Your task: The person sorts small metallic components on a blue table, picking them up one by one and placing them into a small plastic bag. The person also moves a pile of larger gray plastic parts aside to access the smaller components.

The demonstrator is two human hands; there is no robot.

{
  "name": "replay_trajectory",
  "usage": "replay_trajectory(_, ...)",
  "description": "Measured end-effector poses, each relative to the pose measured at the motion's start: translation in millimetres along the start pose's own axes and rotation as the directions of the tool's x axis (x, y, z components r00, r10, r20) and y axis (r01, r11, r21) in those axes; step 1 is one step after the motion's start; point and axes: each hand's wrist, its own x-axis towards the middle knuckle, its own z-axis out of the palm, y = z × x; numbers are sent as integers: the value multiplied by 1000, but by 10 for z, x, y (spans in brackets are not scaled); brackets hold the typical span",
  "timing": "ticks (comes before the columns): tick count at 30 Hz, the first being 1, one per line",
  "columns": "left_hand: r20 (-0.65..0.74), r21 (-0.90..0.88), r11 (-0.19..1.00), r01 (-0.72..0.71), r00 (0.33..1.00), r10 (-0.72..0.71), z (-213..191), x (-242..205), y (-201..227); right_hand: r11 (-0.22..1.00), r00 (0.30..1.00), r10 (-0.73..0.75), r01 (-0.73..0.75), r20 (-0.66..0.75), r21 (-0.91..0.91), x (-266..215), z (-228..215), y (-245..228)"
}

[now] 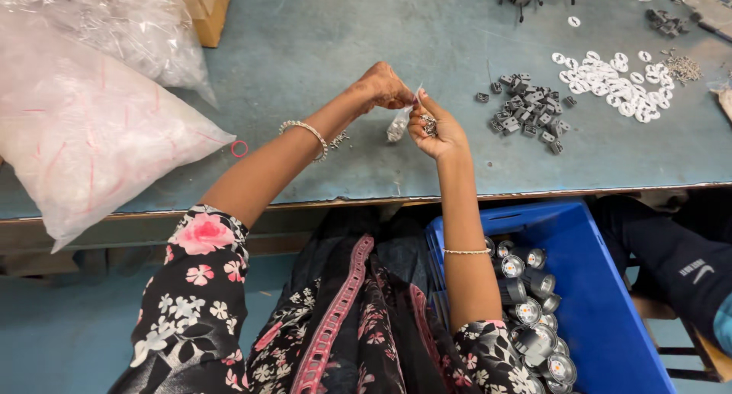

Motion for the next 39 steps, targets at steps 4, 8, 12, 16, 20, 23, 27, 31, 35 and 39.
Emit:
replay_trajectory(4,-74,199,979,37,997,-23,14,-41,26,996,1000,-9,8,-14,-93,44,59,12)
replay_trajectory(8,-59,323,946,10,998,9,52,14,11,990,995,-54,43,-82,-138,60,25,6)
replay_trajectory(12,-42,14,999,42,998,-42,19,151,-110,991,996,-57,49,-67,-125,68,-12,-84)
replay_trajectory(16,130,-249,959,134,986,-104,-85,249,-273,992,999,-45,43,-17,-118,88,6,-150)
replay_trajectory(20,187,312,948,-63,982,3,-137,260,-248,982,996,-73,61,-58,-181,127,115,-99)
replay_trajectory(23,149,660,724,-203,979,139,-176,207,-160,983,996,-50,37,-72,-182,145,208,-68)
replay_trajectory(27,60,819,506,-272,917,395,-100,192,-48,977,998,-45,34,-47,-211,167,279,-81)
replay_trajectory(31,43,925,316,-211,884,465,-115,312,-18,980,1000,9,-14,-28,-198,206,269,-155)
replay_trajectory(35,-31,892,429,-143,927,373,-406,437,-6,984,997,22,-34,-68,-175,190,187,-219)
replay_trajectory(39,-48,843,485,-232,867,497,-406,397,-6,985,994,57,-71,-91,-155,197,117,-225)
